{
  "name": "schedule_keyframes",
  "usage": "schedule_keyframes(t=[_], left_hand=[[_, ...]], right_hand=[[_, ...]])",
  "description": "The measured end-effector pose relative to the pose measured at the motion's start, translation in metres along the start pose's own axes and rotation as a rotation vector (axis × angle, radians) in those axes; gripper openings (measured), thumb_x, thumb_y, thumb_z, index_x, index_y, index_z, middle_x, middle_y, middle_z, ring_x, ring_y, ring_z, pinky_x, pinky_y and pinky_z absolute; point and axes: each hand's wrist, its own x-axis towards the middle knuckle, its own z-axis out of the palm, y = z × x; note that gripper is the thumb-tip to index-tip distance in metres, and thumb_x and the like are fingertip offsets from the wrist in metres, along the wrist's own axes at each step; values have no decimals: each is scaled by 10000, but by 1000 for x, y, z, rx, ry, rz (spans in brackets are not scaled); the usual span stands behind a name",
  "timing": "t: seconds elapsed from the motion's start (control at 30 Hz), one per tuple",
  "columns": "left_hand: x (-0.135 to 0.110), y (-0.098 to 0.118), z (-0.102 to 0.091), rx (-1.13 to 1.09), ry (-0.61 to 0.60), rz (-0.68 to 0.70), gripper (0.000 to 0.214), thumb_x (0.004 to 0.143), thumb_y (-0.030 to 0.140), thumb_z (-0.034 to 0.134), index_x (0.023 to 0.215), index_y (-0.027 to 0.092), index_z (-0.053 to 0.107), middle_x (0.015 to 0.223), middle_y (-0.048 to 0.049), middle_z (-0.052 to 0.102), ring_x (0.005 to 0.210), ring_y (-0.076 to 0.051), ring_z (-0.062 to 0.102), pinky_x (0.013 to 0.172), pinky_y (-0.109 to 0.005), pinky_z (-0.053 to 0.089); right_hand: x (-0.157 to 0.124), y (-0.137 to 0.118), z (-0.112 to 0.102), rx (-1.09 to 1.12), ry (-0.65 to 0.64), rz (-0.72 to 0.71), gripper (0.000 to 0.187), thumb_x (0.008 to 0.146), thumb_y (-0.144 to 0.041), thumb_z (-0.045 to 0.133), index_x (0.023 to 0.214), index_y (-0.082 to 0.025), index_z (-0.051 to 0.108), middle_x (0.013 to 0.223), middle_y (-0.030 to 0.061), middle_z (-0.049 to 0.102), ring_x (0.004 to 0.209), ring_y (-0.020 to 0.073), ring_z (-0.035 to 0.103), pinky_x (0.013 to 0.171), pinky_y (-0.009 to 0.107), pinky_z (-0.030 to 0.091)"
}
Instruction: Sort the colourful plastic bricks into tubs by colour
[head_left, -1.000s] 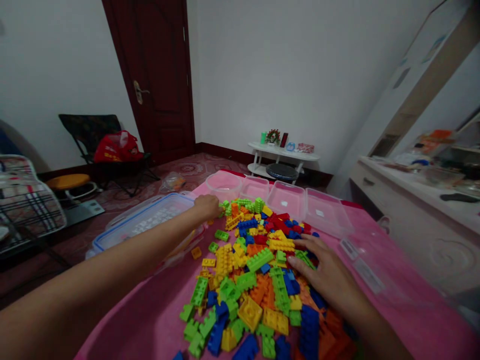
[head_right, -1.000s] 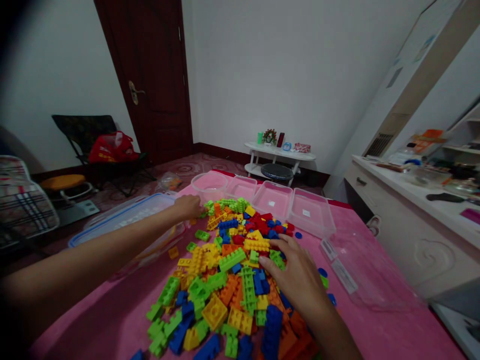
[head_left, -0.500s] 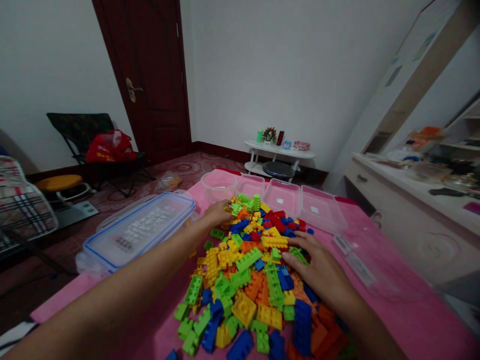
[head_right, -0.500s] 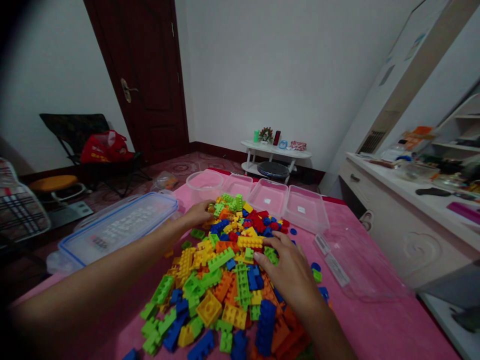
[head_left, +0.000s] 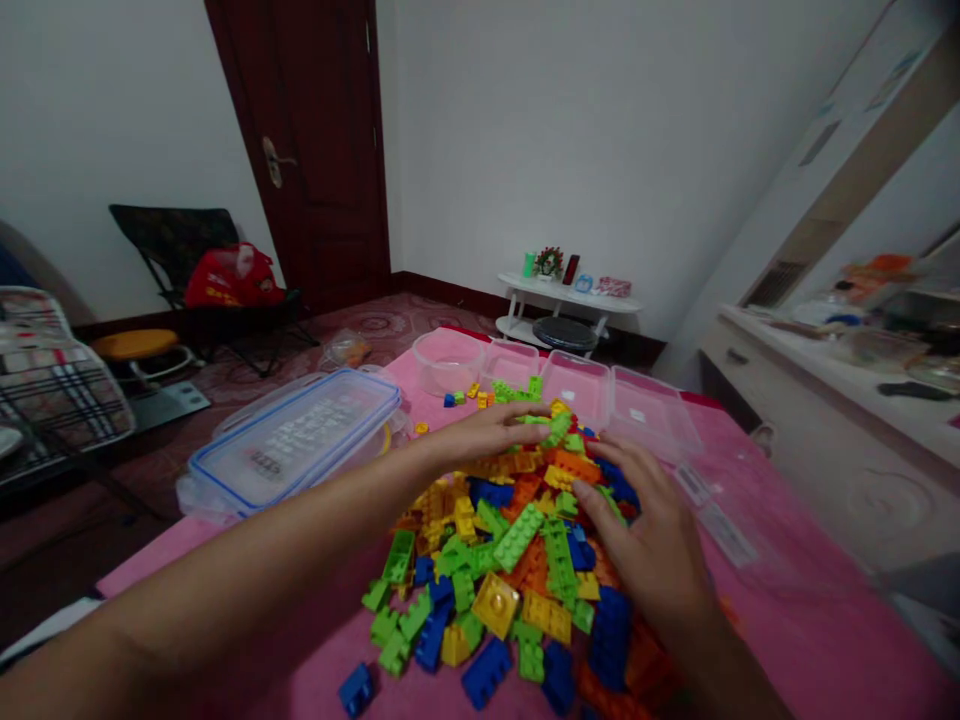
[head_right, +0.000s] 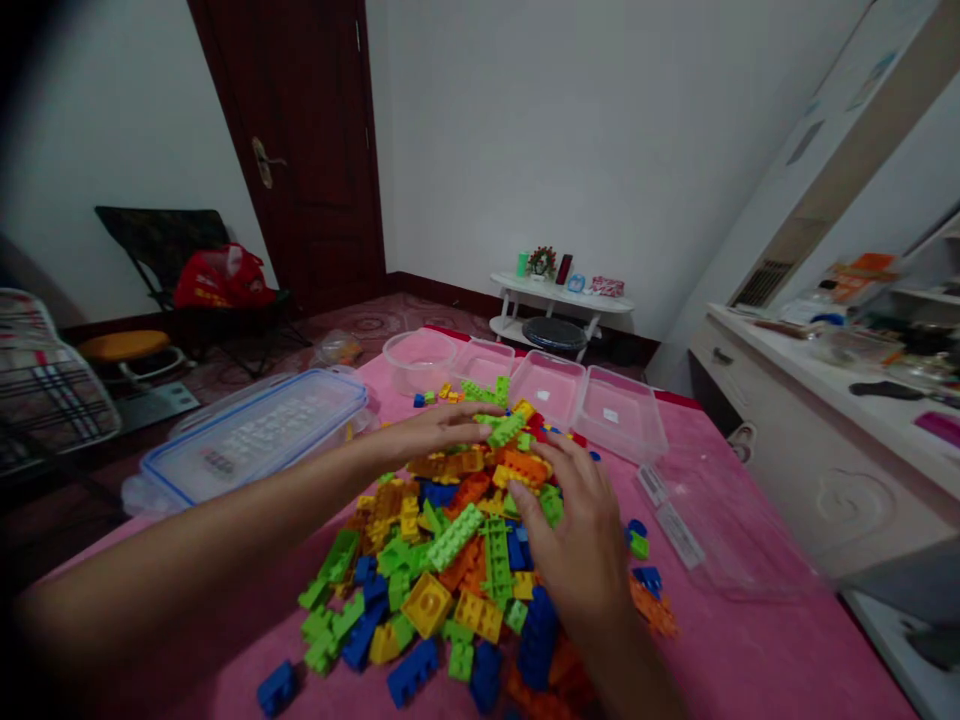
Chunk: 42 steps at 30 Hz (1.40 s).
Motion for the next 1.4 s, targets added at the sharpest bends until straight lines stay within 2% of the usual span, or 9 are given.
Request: schedule_keyframes(t=[0.07,0.17,0.3,0.43,0.67,0.87,1.1,1.27,1.4], left_hand=[[-17,24,-4,-82,-53,15,503,864,437,533,1314,215,501,1337,-93,541,1208,-249,517,1039,-419,371],[-47,42,-13,-92,-45,34,476,897,421,496,1320,201,497,1216,-104,628,1176,-241,543,1029,-425,377],[-92,26,-26,35,159,-8,429,885,423,514,1254,209,559,1180,-80,647,1121,-235,579,999,-410,417],[-135,-12,-33,149,345,-133,435,871,456,512,1222,209,583,1196,-71,641,1131,-243,575,983,-393,452],[-182,-57,-15,496,440,-116,377,869,434,524,1203,275,597,1276,-42,592,1205,-235,520,1052,-398,396],[-167,-56,2,603,351,9,390,896,397,485,1268,291,532,1328,-45,542,1258,-219,466,1071,-384,374],[-128,-63,7,619,359,3,507,882,413,475,1351,227,434,1398,-87,463,1299,-247,413,1105,-420,321],[-94,-76,8,656,397,-134,626,832,407,519,1404,210,358,1464,-111,362,1351,-281,332,1118,-440,285],[-63,-83,7,630,448,-245,711,796,506,539,1400,188,339,1443,-154,342,1337,-320,328,1082,-466,308]], right_hand=[[-13,-32,4,52,14,-158,266,845,-331,557,1085,-225,601,1209,93,580,1140,265,522,1016,496,362],[-44,-79,27,130,-137,-424,318,818,-383,586,1107,-249,588,1184,65,600,1156,278,502,1084,575,215],[-73,-113,68,88,-410,-677,481,825,-554,535,1189,-239,548,1297,85,537,1255,318,395,1079,601,196],[-61,-119,80,-1,-658,-655,468,850,-525,503,1178,-198,570,1286,120,524,1304,338,331,1094,607,152],[-27,-116,89,-258,-635,-550,365,867,-285,511,1179,-121,603,1380,186,440,1381,352,191,1118,597,10],[12,-106,93,-604,-679,-389,379,884,-252,480,1219,-134,613,1394,161,446,1361,366,245,1123,595,15],[45,-74,42,-752,-582,-231,245,783,-199,565,959,-185,735,1235,154,573,1282,382,345,1091,620,43],[36,-16,-6,-666,-403,-111,206,754,-277,612,919,-222,723,1148,123,601,1203,355,418,1049,625,162],[-5,31,-46,-484,-222,-49,378,818,-432,549,1143,-256,628,1348,104,470,1229,320,425,1009,560,317]])
